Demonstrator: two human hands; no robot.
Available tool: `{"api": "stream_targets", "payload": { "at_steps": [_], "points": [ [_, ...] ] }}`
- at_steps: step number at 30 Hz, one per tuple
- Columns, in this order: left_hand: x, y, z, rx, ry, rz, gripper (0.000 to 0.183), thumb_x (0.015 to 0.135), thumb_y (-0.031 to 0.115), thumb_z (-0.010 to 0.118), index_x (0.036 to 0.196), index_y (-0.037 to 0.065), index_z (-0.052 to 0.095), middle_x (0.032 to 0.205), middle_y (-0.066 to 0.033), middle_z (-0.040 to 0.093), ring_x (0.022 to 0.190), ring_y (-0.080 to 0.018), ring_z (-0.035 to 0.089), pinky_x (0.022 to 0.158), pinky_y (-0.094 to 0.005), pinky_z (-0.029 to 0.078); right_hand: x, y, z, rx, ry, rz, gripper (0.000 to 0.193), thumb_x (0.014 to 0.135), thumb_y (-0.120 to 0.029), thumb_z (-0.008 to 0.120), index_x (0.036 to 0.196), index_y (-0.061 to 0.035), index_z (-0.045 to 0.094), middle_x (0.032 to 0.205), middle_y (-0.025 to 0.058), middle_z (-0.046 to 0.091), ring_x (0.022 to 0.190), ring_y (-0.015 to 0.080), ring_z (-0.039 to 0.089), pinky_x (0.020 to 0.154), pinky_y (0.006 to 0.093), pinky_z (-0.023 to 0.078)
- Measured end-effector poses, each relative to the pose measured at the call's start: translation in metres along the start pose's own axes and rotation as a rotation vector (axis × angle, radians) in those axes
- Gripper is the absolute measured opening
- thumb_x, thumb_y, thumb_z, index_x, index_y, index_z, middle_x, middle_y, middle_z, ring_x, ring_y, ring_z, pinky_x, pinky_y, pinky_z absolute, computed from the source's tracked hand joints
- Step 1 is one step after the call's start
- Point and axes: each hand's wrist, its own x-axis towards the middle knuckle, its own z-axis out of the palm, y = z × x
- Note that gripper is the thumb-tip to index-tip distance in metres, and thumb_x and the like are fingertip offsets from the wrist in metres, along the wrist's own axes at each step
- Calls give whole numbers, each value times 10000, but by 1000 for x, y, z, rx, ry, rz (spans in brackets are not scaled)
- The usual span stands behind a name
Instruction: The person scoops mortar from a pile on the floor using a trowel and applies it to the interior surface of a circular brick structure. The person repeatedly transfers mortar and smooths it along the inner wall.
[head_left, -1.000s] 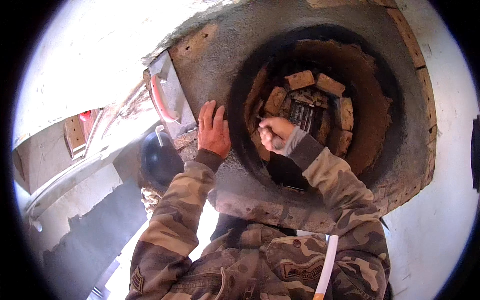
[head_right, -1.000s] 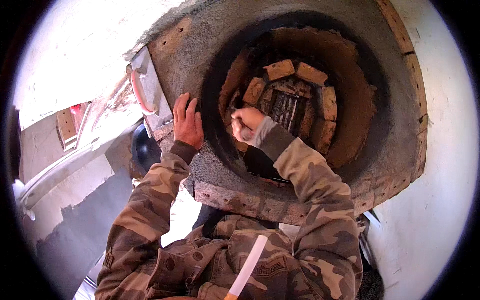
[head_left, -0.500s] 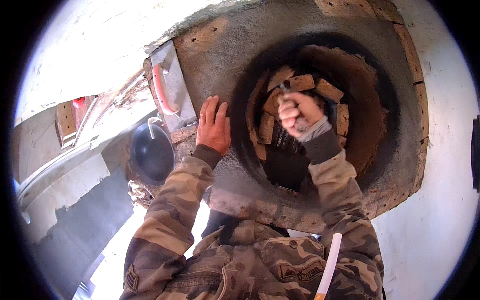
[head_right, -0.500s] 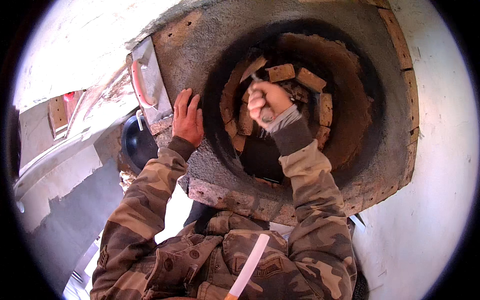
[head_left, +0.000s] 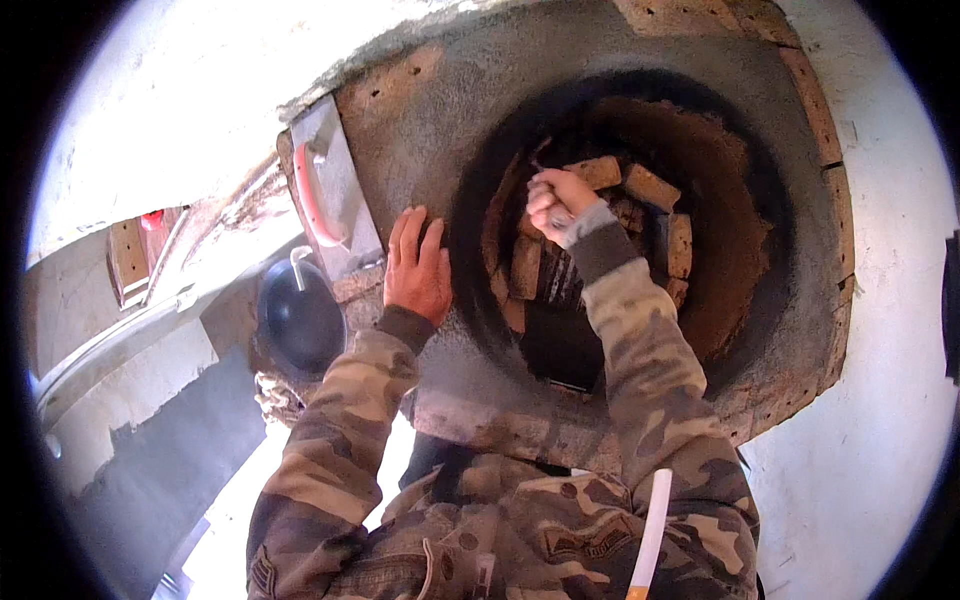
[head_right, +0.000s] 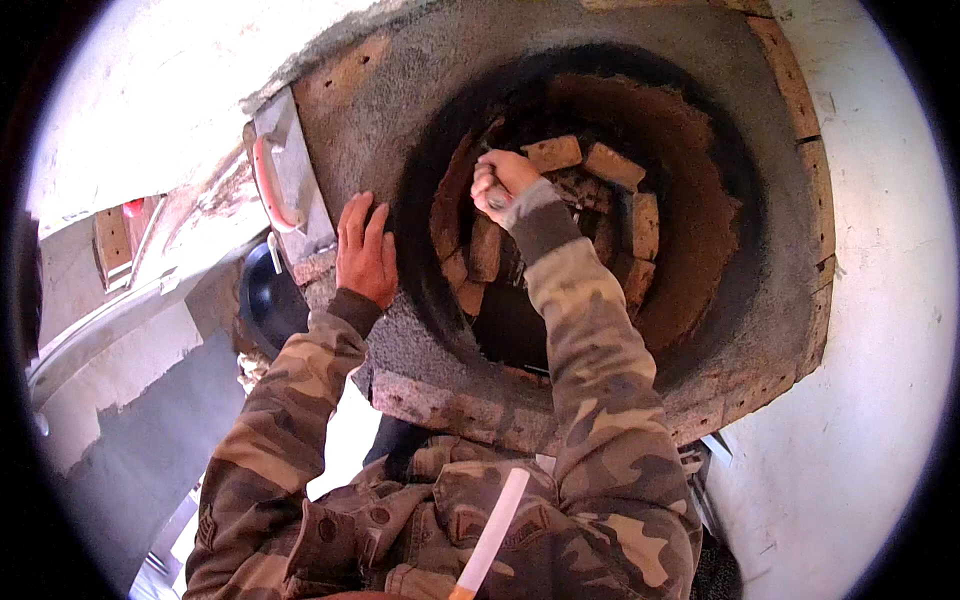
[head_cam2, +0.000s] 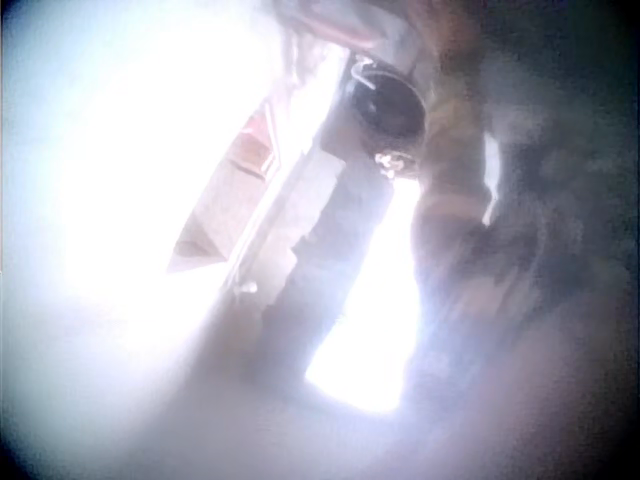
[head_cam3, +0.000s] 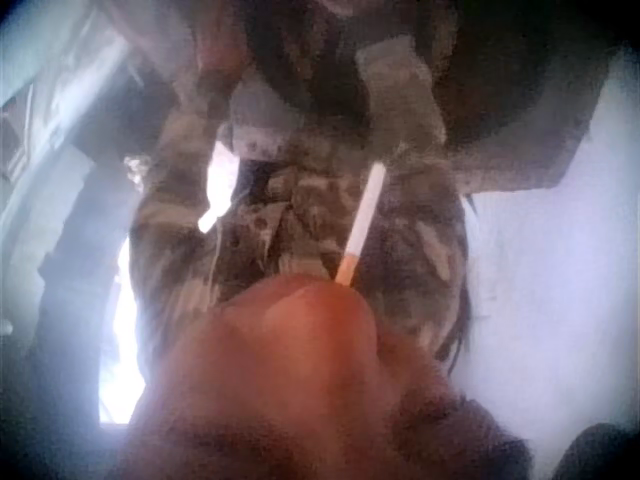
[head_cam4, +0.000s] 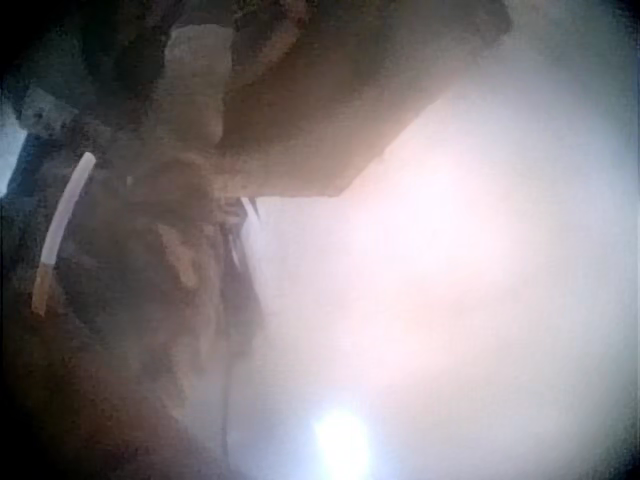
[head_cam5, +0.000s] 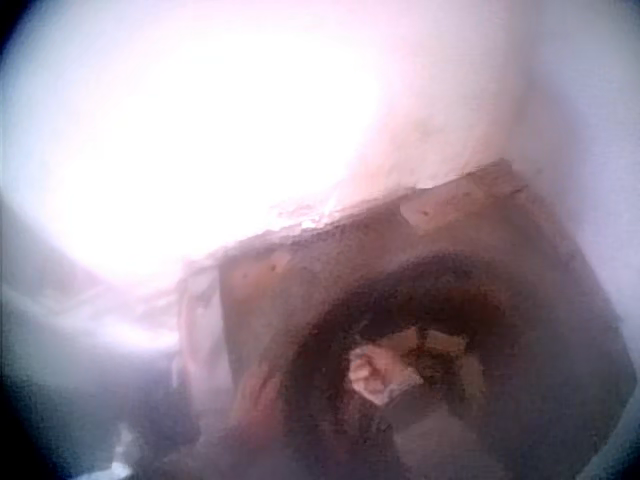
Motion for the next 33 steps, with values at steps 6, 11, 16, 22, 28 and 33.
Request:
{"api": "stream_targets", "payload": {
  "at_steps": [6,11,16,22,28,33],
  "points": [
    [-4,0,-4,5,6,-23,425,912,19,583,1332,-17,521,1473,-235,414,1392,-455,379,1155,-531,348,-42,38,-14,-148,24,-117,180,977,-177,564,805,-136,528,658,-76,459,506,80,480,438,258,399],
    [-1,3,-3,47,9,-8,434,921,17,566,1351,-11,518,1489,-229,407,1402,-453,372,1159,-541,335,12,93,-44,-434,142,-28,327,984,-172,505,682,-50,537,561,125,528,418,234,444,405,404,367],
    [0,6,11,25,29,35,396,962,39,518,1356,-4,519,1499,-227,411,1403,-437,374,1179,-529,292,48,85,-58,-365,129,-138,432,979,-195,455,589,-23,525,523,169,525,373,276,410,429,440,392],
    [-8,-7,7,73,17,36,417,960,58,529,1372,0,504,1508,-232,401,1396,-454,370,1161,-554,307,-41,50,12,-229,47,-213,237,960,-163,569,752,-74,496,618,54,502,449,178,479,387,370,398],
    [-2,-2,9,60,28,54,411,959,57,532,1366,3,512,1501,-234,407,1391,-448,379,1160,-545,316,-38,16,-42,-704,300,-274,188,961,-174,589,985,4,534,693,101,559,449,212,506,357,409,376],
    [-2,0,12,46,23,51,413,952,47,543,1361,-1,514,1490,-233,412,1389,-445,382,1163,-540,316,-34,36,-51,-935,275,-392,317,969,-195,577,1161,40,486,651,142,579,434,224,525,323,413,362]
  ]
}}
